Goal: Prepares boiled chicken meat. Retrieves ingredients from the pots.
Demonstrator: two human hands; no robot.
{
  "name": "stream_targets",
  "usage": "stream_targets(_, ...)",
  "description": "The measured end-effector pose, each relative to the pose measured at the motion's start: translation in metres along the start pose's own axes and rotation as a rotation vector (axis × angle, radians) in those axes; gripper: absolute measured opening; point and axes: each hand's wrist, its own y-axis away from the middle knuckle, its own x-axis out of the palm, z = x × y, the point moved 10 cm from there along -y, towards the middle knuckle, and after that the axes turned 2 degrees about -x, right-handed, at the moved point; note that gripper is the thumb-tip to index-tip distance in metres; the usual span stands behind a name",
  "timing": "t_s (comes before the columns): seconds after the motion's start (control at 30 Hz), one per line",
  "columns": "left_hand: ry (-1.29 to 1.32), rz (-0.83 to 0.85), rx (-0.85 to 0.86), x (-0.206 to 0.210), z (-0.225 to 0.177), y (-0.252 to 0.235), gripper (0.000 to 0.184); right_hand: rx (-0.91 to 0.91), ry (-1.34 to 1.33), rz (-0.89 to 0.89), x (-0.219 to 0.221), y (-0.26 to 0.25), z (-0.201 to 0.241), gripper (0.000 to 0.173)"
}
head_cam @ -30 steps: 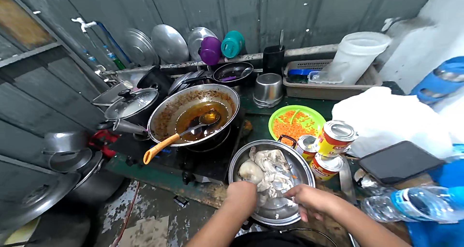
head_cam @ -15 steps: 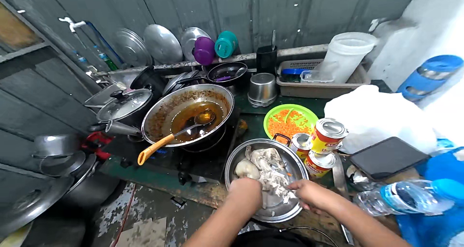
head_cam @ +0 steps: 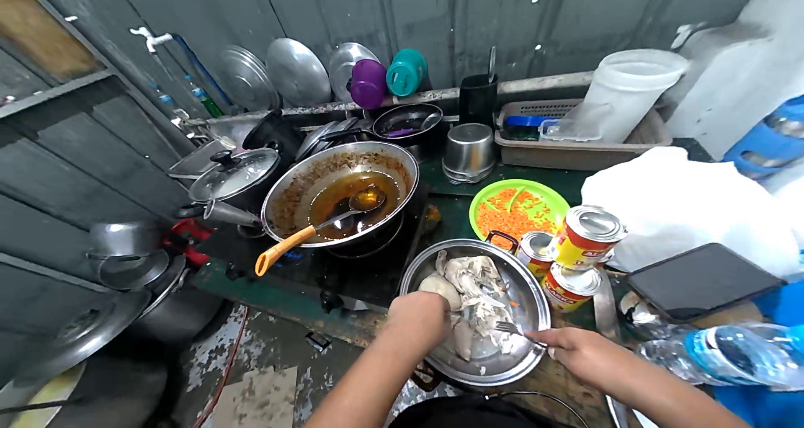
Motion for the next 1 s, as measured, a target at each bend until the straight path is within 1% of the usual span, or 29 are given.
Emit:
stream_targets(0.1,0.014,0.02,-0.035,0.003,0.012,-0.004,0.034,-0.019,0.021,-0.06,-0.001,-0.005,0.004,0.049)
stream_targets(0.17,0.042,0.036,-0.015,0.011,0.009,-0.007,0.035,-0.027,-0.018,-0.054,0.004,-0.007,0.013,0.049)
stream_targets(0.23,0.026,0.041,-0.014,0.019,0.003,-0.009,0.035,-0.026,-0.001,-0.058,0.007,-0.005,0.022,0.05)
stream_targets(0.37,-0.015,0.013,-0.111,0.021,0.019,-0.017,0.035,-0.017,0.12,-0.131,-0.009,0.011,0.022,0.05)
stream_targets(0.43,0.003,0.026,-0.103,0.021,0.026,-0.016,0.035,-0.008,0.172,-0.172,-0.019,0.017,0.014,0.049)
stream_targets(0.5,-0.014,0.069,-0.092,0.024,0.025,-0.012,0.035,-0.018,0.227,-0.145,-0.016,0.015,0.017,0.049)
stream_targets(0.63,-0.081,0.096,-0.117,0.041,0.016,-0.02,0.032,-0.111,0.369,-0.086,0.016,-0.003,0.052,0.051)
stream_targets(0.73,-0.102,0.101,-0.133,0.044,0.017,-0.027,0.031,-0.089,0.448,-0.063,0.027,-0.012,0.047,0.051)
stream_targets(0.87,-0.089,0.1,-0.139,0.049,0.023,-0.028,0.032,-0.061,0.464,-0.022,0.022,0.002,0.027,0.047)
stream_targets(1.0,-0.102,0.102,-0.133,0.051,0.018,-0.027,0.031,-0.11,0.429,-0.068,0.027,0.0,0.046,0.05)
